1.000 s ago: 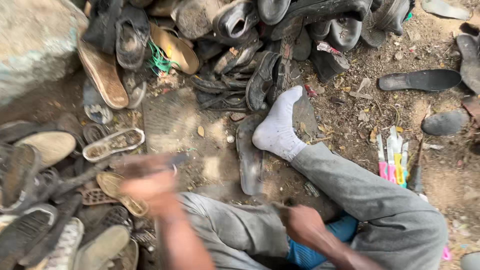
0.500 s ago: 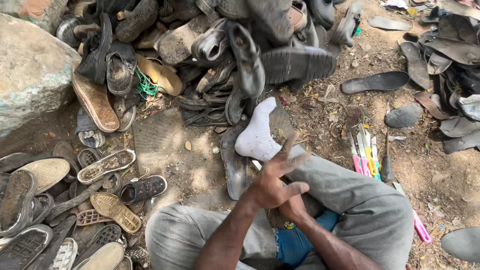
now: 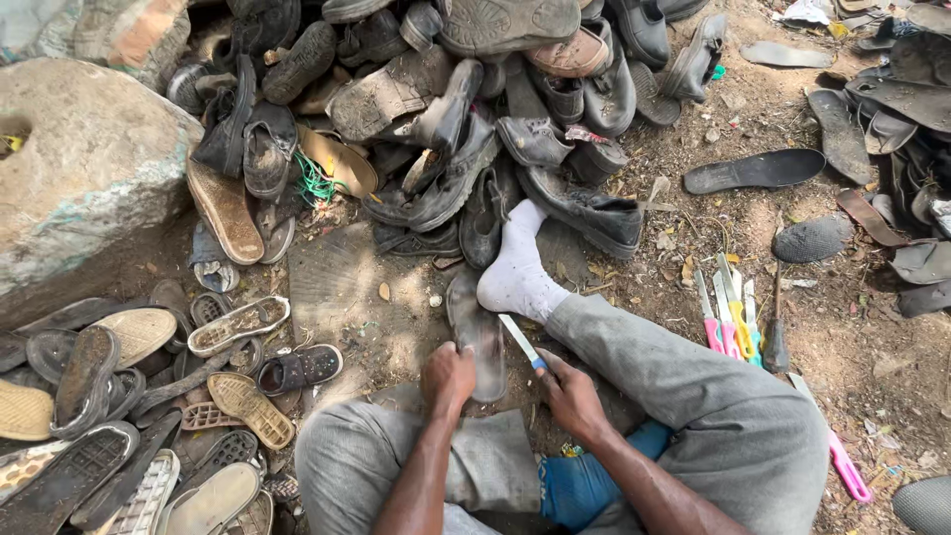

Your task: The person uses a knife and adhesive to repair the soles and straps of various shoes and sandals, trimming excess material and pressing parts together by hand.

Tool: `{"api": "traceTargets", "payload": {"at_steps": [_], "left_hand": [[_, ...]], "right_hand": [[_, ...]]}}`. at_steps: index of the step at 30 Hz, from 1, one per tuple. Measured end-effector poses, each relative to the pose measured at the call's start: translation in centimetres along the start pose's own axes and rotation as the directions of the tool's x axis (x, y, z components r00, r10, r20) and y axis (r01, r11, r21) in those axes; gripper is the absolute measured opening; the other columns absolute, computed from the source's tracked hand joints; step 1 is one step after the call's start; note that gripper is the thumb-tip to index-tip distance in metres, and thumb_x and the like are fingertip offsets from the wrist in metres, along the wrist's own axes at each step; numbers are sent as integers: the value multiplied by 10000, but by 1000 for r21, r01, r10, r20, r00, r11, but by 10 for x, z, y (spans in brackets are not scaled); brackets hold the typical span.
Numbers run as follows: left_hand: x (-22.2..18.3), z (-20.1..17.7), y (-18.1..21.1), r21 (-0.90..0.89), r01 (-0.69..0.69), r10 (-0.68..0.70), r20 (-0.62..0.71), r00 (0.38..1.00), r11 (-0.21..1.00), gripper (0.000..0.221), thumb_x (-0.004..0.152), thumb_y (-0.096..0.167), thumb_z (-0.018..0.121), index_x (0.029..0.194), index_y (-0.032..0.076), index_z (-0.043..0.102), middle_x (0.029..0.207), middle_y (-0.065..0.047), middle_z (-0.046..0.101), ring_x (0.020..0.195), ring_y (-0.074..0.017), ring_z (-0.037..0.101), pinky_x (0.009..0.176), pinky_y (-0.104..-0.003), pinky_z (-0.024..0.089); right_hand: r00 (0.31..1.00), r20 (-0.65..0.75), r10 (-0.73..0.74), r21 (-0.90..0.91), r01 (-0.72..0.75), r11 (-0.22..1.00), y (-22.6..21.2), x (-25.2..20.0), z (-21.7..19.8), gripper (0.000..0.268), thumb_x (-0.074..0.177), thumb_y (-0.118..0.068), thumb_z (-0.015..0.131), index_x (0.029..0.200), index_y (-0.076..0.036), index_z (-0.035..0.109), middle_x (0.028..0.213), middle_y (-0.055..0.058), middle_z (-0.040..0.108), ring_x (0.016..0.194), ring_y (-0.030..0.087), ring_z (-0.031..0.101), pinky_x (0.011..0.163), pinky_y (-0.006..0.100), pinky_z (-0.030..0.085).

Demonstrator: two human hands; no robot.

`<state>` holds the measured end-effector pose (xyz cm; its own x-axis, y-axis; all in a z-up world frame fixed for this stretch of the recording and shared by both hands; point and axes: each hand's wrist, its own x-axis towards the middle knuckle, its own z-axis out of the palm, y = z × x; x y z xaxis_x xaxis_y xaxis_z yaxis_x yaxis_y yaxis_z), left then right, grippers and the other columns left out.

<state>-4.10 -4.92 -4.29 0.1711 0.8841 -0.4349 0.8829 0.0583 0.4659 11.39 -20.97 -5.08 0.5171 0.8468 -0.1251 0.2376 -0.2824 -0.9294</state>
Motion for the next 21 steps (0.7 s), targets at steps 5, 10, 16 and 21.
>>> {"api": "traceTargets", "payload": {"at_steps": [5, 10, 16, 21], "left_hand": [[-53, -119, -46, 231, 39, -54, 62, 997, 972, 359, 962, 479, 574, 1047, 180, 755, 977, -86, 764, 914, -265, 719, 854, -442, 543], [-68, -114, -34, 171, -16, 16, -1, 1000, 985, 274, 952, 336, 587, 1124, 156, 701, 1031, -95, 731, 917, -277, 696, 773, -413, 535], [-79, -173, -50, -345, 1, -81, -216, 973, 939, 281, 939, 166, 604, 1216, 127, 636, 1095, -105, 690, 921, -291, 669, 676, -379, 526], [-30, -93, -41, -390, -374, 244, -342, 907, 842, 351, 866, 270, 680, 1134, 55, 746, 1143, -132, 708, 1010, -252, 704, 861, -392, 584]], "right_hand": [[979, 7, 205, 109, -204, 973, -8, -5, -15, 455, 993, -248, 616, 1426, -107, 602, 1083, 138, 761, 872, 166, 631, 837, 351, 529], [972, -230, 48, -109, -75, 991, -4, 21, -56, 319, 933, -299, 691, 1132, -51, 717, 885, 123, 736, 776, 188, 655, 727, 367, 521], [874, -370, -316, -621, 20, 784, -26, 158, -138, 204, 994, -217, 630, 1118, -57, 655, 1142, 180, 661, 853, 364, 661, 734, 493, 511], [1000, 8, -26, -788, 22, 615, -71, 204, -163, 379, 908, -169, 676, 1284, -174, 628, 1133, 180, 695, 1015, 375, 682, 813, 504, 550]]}}
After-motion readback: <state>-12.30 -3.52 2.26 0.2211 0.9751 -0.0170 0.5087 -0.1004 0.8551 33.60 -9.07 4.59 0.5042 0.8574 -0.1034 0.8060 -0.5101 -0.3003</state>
